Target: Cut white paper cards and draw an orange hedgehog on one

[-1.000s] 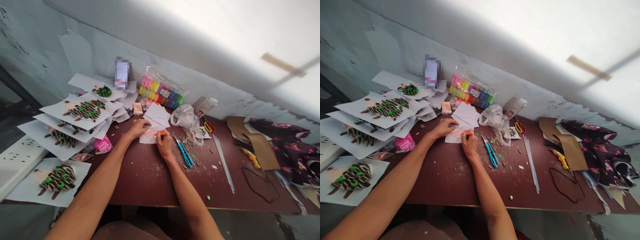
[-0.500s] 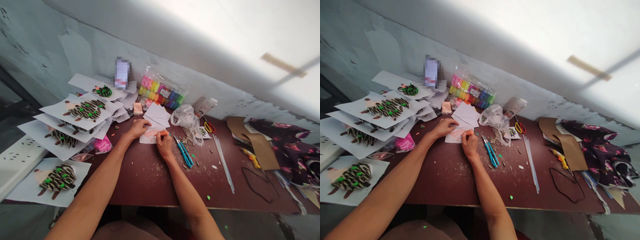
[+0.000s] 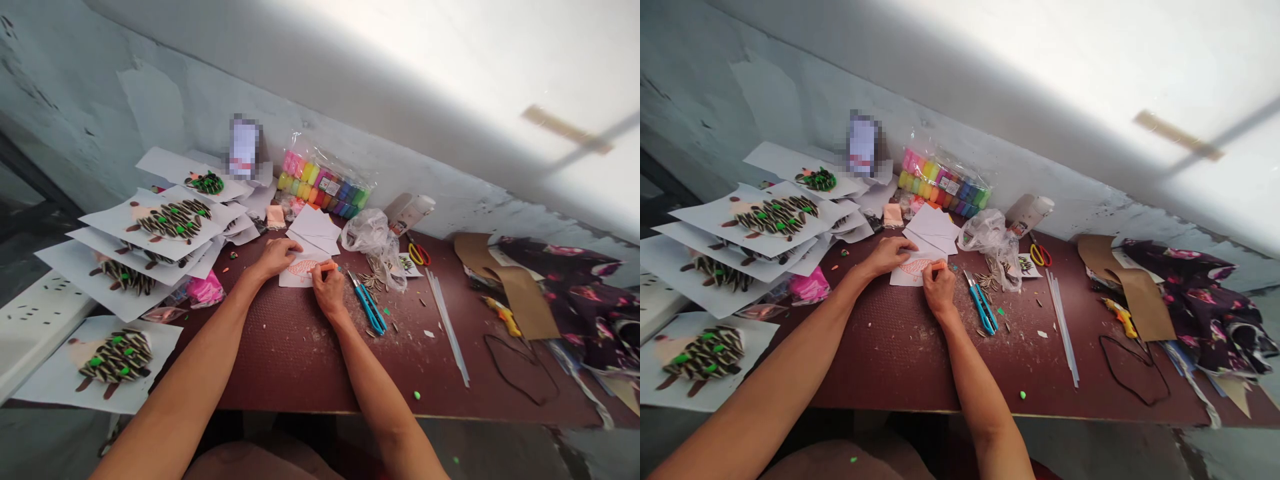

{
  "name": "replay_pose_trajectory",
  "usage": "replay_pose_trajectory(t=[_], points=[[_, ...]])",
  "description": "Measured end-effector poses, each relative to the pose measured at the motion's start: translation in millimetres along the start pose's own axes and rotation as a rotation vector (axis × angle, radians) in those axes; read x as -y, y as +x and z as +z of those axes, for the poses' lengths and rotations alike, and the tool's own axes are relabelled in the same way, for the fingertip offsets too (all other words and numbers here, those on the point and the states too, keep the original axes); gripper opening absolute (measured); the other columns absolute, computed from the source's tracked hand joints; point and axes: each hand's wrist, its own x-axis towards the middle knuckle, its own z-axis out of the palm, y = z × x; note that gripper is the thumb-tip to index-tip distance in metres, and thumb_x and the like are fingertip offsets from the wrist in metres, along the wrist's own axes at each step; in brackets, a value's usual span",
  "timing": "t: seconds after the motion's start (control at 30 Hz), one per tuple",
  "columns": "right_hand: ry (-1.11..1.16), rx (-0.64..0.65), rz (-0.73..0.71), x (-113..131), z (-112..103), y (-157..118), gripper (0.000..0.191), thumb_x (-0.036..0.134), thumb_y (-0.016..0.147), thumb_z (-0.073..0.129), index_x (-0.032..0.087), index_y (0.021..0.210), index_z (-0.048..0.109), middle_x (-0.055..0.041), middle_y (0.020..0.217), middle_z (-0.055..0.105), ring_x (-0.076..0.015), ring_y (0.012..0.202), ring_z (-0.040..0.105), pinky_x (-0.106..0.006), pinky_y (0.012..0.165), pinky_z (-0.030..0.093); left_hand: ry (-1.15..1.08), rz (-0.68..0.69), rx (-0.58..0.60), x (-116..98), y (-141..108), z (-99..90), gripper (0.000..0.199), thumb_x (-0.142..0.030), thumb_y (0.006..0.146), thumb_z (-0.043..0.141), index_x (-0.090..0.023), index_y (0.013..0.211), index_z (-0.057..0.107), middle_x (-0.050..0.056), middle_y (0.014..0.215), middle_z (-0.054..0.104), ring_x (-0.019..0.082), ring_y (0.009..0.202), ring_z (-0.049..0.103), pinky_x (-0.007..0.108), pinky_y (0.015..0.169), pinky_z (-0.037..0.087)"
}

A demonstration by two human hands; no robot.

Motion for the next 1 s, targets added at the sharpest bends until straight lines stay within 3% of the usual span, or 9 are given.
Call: replay_pose_trajectory(t=[0.37, 0.63, 1.0], points=[[0.052, 0.023, -0.013, 0, 0, 0, 0.025, 0.038, 0.093, 0.045, 0.022, 0.077, 0.055, -0.0035, 0.068, 0.066, -0.0162, 0.058, 0.059, -0.027, 0.060, 0.041, -0.001, 0.004, -0.010, 1, 1, 1.4, 0.039, -0.010, 0.076, 0.056, -0.020, 0.106, 0.078, 0.004, 0.113, 0.078, 0.023, 0.106, 0.069, 0.036, 0.103, 0.048], [0.056, -0.079, 0.034, -1, -10, 4, 0.022, 0.037, 0.091, 0.046, 0.023, 0.075, 0.052, -0.0036, 0.068, 0.068, -0.0173, 0.061, 0.063, -0.027, 0.061, 0.044, -0.002, -0.005, 0.008, -1, 0, -0.5, 0.039, -0.008, 0.076, 0.055, -0.018, 0.106, 0.077, 0.007, 0.113, 0.077, 0.024, 0.107, 0.069, 0.037, 0.103, 0.047], [0.040, -0.022, 0.010, -4, -6, 2, 0.024, 0.038, 0.092, 0.046, 0.023, 0.077, 0.055, -0.0056, 0.073, 0.071, -0.0182, 0.063, 0.064, -0.028, 0.061, 0.044, -0.001, 0.001, 0.009, -2, 0, -1.8, 0.038, -0.009, 0.077, 0.056, -0.019, 0.106, 0.078, 0.006, 0.113, 0.077, 0.024, 0.107, 0.069, 0.036, 0.103, 0.048]])
